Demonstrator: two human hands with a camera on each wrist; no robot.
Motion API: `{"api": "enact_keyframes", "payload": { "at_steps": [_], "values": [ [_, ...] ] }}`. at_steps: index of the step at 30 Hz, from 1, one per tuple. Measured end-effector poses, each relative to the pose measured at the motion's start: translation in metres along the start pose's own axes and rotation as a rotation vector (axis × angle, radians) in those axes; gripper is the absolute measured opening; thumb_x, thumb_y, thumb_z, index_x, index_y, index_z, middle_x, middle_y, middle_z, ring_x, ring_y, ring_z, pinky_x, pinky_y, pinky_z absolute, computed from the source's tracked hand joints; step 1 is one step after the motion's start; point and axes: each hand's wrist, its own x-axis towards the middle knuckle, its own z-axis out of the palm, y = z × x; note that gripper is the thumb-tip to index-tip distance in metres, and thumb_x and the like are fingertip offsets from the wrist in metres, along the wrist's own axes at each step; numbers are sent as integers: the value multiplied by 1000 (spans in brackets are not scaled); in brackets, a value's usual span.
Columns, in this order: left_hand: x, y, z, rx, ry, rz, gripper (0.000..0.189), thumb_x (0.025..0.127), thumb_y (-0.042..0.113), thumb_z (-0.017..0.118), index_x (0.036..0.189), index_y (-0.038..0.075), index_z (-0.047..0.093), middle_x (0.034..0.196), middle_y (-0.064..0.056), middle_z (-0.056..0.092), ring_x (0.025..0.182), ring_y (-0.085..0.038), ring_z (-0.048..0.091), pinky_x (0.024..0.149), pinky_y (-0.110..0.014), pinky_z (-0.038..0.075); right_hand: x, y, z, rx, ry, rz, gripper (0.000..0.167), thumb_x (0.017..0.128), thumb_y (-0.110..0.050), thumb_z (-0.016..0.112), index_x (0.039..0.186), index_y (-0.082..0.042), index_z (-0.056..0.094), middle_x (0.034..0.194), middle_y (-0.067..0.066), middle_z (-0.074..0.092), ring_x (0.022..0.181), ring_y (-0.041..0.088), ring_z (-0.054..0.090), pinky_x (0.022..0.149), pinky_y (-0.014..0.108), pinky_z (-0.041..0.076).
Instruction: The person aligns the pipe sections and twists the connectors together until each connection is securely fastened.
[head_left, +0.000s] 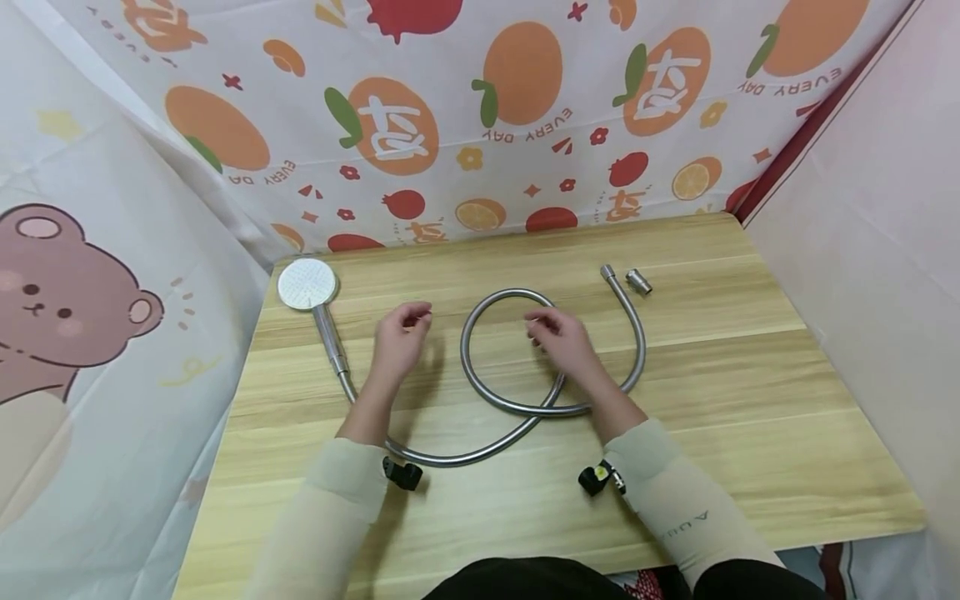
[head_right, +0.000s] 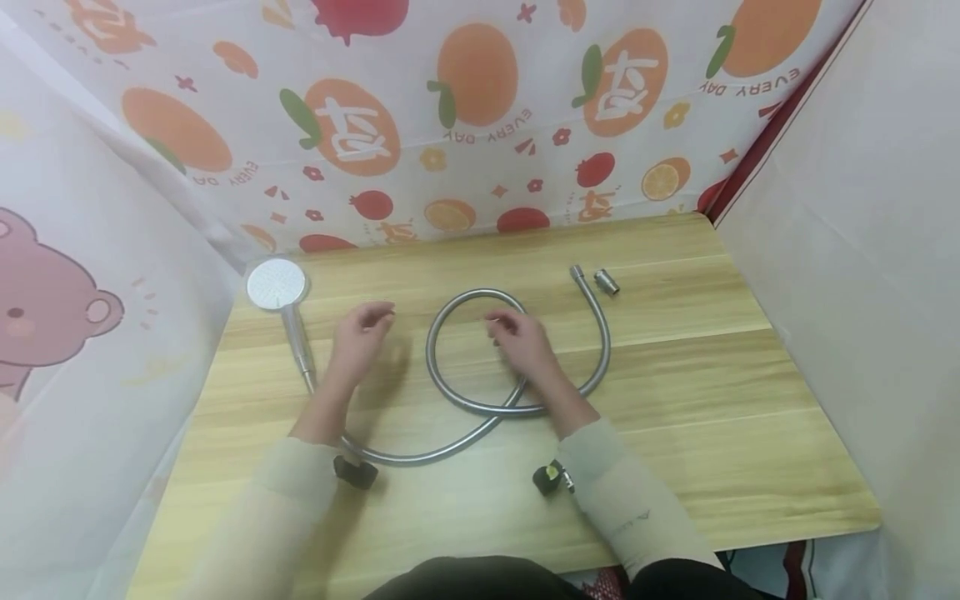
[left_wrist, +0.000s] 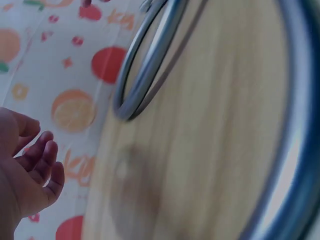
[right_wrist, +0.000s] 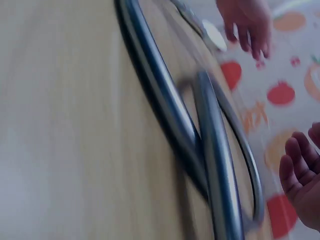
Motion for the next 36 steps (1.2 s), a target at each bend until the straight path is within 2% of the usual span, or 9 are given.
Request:
{"api": "enact_keyframes", "payload": {
  "at_steps": [3,4,7,12,17,21,26,32,36],
  "values": [
    [-5,0,19,12,-88,26,25,96,11,61,119,2,67,108,-14,69,98,-22,60,76,-23,51,9,16,-26,-123,145,24,25,96,-14,61,117,-1,67,98,17,68,86,29,62,74,34,54],
    [-6,1,25,14,-114,36,25,96,11,61,119,1,67,107,-13,69,98,-22,61,77,-24,52,13,25,-34,-172,192,29,26,96,-16,61,118,-4,67,99,14,68,88,25,61,76,34,53],
    [-11,4,39,16,-194,64,26,96,10,60,118,-1,67,106,-14,69,98,-23,62,81,-29,53,18,39,-57,-304,282,35,28,95,-17,60,120,-7,67,110,12,66,103,28,58,87,41,50],
    [-18,13,52,34,-305,108,25,97,11,59,118,-2,66,108,-14,70,97,-25,64,84,-37,54,25,55,-81,-499,313,15,31,94,-16,62,123,-5,64,133,17,57,127,38,41,105,55,36],
    [-22,14,62,34,-359,124,24,98,12,60,117,-2,66,106,-12,70,94,-24,63,83,-36,53,26,68,-83,-626,292,71,35,92,-14,60,126,-4,62,142,22,49,136,43,33,104,64,33],
    [-25,14,69,26,-386,142,24,97,12,61,116,-2,67,105,-12,71,93,-24,65,83,-36,54,26,79,-78,-657,299,133,43,88,-7,58,131,-7,59,149,19,43,139,44,31,104,67,31],
    [-25,14,80,27,-398,167,23,97,12,61,114,-1,68,105,-12,72,92,-23,65,82,-35,53,31,84,-73,-617,416,179,47,86,-5,60,132,-14,59,153,12,41,138,40,36,101,63,31],
    [-21,17,92,41,-417,158,23,97,13,62,115,1,68,106,-8,72,94,-20,64,84,-34,53,35,87,-64,-637,575,243,34,89,-8,60,121,-18,67,131,5,64,119,34,51,89,55,36],
    [-15,23,102,66,-435,171,23,98,16,61,116,3,68,106,-6,72,97,-20,65,86,-35,54,37,85,-60,-635,659,269,28,91,-9,59,115,-20,70,120,4,69,107,33,56,84,53,38]
  ]
}}
